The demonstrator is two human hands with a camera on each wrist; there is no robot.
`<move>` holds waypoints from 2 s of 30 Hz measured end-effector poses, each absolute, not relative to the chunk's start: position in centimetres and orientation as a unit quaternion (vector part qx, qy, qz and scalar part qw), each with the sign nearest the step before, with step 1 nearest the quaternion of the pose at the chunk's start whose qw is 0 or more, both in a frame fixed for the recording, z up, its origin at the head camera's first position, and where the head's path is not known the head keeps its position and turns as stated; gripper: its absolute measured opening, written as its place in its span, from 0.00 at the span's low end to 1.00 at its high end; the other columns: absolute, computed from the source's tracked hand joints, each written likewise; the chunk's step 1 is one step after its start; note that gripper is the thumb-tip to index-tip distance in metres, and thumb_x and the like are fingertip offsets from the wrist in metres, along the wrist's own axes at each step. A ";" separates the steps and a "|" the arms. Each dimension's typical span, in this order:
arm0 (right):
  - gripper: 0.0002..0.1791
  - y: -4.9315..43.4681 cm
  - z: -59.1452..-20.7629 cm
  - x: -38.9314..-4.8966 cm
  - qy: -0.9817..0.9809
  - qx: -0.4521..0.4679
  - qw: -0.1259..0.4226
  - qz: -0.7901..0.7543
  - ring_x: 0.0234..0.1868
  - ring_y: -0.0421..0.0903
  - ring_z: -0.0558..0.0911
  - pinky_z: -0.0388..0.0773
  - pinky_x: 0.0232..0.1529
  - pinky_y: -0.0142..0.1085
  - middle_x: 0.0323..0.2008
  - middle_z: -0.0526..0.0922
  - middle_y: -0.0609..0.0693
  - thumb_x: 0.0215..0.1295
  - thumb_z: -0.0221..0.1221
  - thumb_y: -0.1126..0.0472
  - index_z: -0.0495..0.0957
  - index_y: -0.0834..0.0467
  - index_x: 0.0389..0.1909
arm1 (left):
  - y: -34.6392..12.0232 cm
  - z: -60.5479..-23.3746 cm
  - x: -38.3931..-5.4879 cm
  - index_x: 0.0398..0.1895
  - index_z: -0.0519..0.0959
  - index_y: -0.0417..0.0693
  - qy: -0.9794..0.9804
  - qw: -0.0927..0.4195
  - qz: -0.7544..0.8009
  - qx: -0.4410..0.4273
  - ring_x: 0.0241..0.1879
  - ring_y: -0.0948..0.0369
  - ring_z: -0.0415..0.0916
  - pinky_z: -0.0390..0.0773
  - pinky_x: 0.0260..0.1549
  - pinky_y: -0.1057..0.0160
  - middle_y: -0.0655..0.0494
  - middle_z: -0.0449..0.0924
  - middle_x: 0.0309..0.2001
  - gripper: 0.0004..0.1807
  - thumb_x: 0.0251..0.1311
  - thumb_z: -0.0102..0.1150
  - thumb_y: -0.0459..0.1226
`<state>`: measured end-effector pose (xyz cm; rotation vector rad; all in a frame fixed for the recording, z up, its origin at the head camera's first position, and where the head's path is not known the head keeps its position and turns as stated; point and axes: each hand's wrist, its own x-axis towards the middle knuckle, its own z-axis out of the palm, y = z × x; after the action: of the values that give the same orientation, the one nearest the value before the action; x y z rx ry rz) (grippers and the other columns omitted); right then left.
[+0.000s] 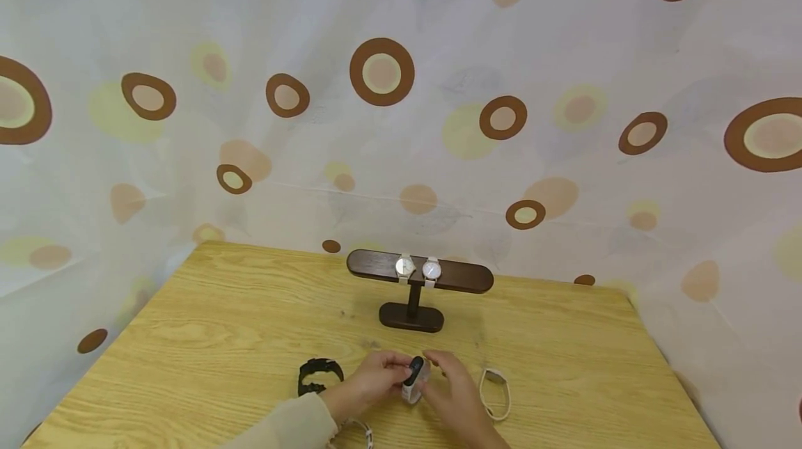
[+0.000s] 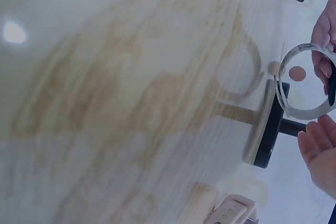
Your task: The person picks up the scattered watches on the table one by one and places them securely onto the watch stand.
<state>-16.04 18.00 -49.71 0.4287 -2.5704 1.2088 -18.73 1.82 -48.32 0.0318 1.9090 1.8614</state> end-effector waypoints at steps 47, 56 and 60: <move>0.39 18.6 -49.1 -18.3 -0.894 0.207 0.186 0.350 0.50 0.54 0.78 0.79 0.48 0.46 0.50 0.79 0.57 0.32 0.76 0.67 0.72 0.65 0.52 | -0.1 -48.4 -19.6 0.45 0.76 0.33 0.783 0.023 0.602 0.152 0.38 0.55 0.77 0.77 0.34 0.71 0.41 0.78 0.42 0.12 0.61 0.54 0.31; 0.40 19.6 -48.0 -18.5 -0.902 0.145 0.121 0.388 0.55 0.61 0.74 0.73 0.55 0.54 0.55 0.74 0.60 0.39 0.73 0.65 0.69 0.64 0.57 | -2.8 -47.7 -21.2 0.53 0.74 0.38 0.857 -0.003 0.466 0.219 0.51 0.46 0.72 0.78 0.45 0.54 0.42 0.73 0.54 0.17 0.63 0.54 0.36; 0.39 20.1 -47.5 -18.9 -0.904 0.118 0.101 0.397 0.57 0.63 0.72 0.72 0.56 0.56 0.58 0.73 0.61 0.43 0.72 0.64 0.68 0.63 0.59 | -3.6 -47.6 -21.8 0.54 0.74 0.40 0.885 -0.026 0.401 0.235 0.57 0.46 0.70 0.74 0.53 0.48 0.41 0.72 0.57 0.18 0.63 0.55 0.37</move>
<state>-18.89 20.11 -47.52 0.3493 -2.6726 1.1742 -21.85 -3.65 -47.65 0.7499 2.8267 1.2814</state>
